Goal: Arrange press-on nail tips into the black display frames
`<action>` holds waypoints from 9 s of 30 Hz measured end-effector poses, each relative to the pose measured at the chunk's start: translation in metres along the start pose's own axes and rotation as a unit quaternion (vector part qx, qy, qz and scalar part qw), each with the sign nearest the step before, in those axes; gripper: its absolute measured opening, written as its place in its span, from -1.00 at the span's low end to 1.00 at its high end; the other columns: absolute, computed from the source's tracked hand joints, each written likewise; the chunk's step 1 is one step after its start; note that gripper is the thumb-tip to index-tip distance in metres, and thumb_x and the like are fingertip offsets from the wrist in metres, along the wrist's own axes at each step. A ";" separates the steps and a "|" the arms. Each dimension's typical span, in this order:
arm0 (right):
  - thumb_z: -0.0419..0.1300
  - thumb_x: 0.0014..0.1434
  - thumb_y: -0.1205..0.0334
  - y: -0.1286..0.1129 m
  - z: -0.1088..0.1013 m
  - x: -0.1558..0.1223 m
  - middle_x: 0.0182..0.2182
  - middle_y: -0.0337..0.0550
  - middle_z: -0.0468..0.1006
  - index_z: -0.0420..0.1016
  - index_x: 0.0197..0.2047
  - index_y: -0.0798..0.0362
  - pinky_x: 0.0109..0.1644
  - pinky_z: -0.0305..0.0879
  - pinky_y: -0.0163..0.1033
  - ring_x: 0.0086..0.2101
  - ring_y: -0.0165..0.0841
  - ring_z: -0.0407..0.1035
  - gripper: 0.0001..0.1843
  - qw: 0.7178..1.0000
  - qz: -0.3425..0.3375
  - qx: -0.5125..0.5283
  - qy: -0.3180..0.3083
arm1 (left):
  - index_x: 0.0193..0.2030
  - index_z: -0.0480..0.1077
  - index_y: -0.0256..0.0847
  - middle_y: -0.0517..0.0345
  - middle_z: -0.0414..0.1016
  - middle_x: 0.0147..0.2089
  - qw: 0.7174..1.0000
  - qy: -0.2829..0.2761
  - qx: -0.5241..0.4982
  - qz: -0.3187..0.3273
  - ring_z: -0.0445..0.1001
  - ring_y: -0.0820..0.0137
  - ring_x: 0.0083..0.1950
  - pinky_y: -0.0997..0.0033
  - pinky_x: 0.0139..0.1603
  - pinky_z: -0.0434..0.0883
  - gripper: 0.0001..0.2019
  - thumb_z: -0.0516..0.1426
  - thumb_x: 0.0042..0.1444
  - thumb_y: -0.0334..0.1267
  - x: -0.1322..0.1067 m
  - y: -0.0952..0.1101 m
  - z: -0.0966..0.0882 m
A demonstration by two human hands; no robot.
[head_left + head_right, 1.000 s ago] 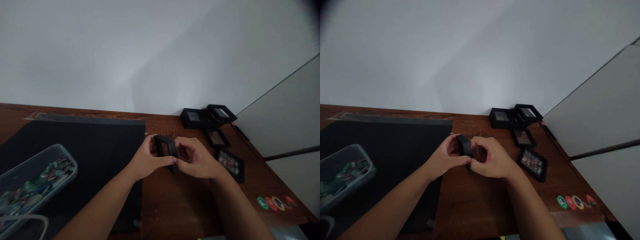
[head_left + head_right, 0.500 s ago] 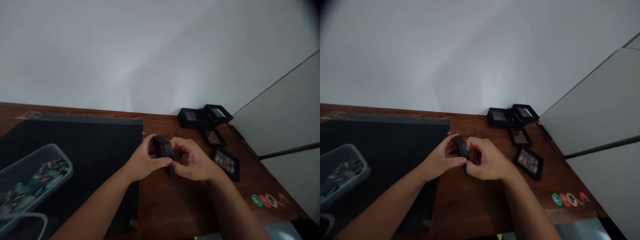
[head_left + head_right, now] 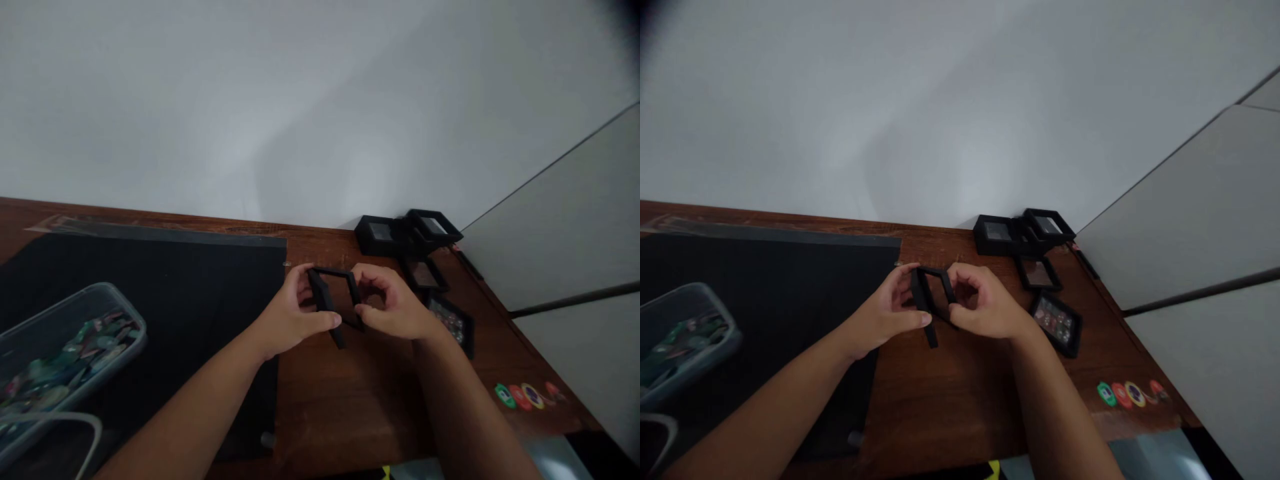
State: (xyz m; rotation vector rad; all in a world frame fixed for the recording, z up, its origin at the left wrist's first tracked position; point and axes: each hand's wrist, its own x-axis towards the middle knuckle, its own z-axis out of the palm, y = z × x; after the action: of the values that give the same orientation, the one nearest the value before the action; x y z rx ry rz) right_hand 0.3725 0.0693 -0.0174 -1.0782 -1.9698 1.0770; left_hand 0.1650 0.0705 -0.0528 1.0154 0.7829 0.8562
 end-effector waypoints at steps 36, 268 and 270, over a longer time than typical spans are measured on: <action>0.04 0.42 0.09 0.038 0.000 0.017 0.02 -0.02 0.59 0.44 0.12 0.01 0.16 0.37 -0.01 0.01 -0.18 0.48 -0.68 0.954 0.022 -0.219 0.202 | 0.09 0.44 -0.17 -0.08 0.53 0.16 0.820 0.070 0.559 0.102 0.37 -0.09 0.20 -0.17 0.13 0.30 -0.65 0.14 0.15 -0.31 -0.008 -0.008 -0.001; 0.21 0.31 0.30 0.013 0.024 0.009 -0.15 -0.16 0.65 0.42 0.22 -0.01 -0.06 0.42 -0.15 -0.26 -0.33 0.53 -0.59 0.960 -0.082 -0.252 0.090 | 0.01 0.49 -0.05 0.15 0.56 -0.03 0.750 -0.017 0.648 0.134 0.43 0.20 0.01 0.04 0.05 0.37 -0.79 0.06 0.35 -0.27 -0.031 0.000 -0.046; 0.20 0.31 0.30 0.012 0.024 0.009 -0.16 -0.16 0.65 0.42 0.21 -0.02 -0.06 0.43 -0.13 -0.25 -0.31 0.53 -0.60 0.960 -0.078 -0.255 0.089 | 0.01 0.48 -0.07 0.13 0.55 -0.03 0.757 -0.013 0.642 0.122 0.44 0.19 0.01 0.04 0.05 0.37 -0.78 0.05 0.35 -0.28 -0.031 0.000 -0.046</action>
State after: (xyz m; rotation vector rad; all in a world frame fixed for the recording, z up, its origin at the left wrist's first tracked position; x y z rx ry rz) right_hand 0.3529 0.0726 -0.0372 -1.2025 -2.1944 0.3727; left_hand 0.1115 0.0605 -0.0629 2.3854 1.2575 0.4093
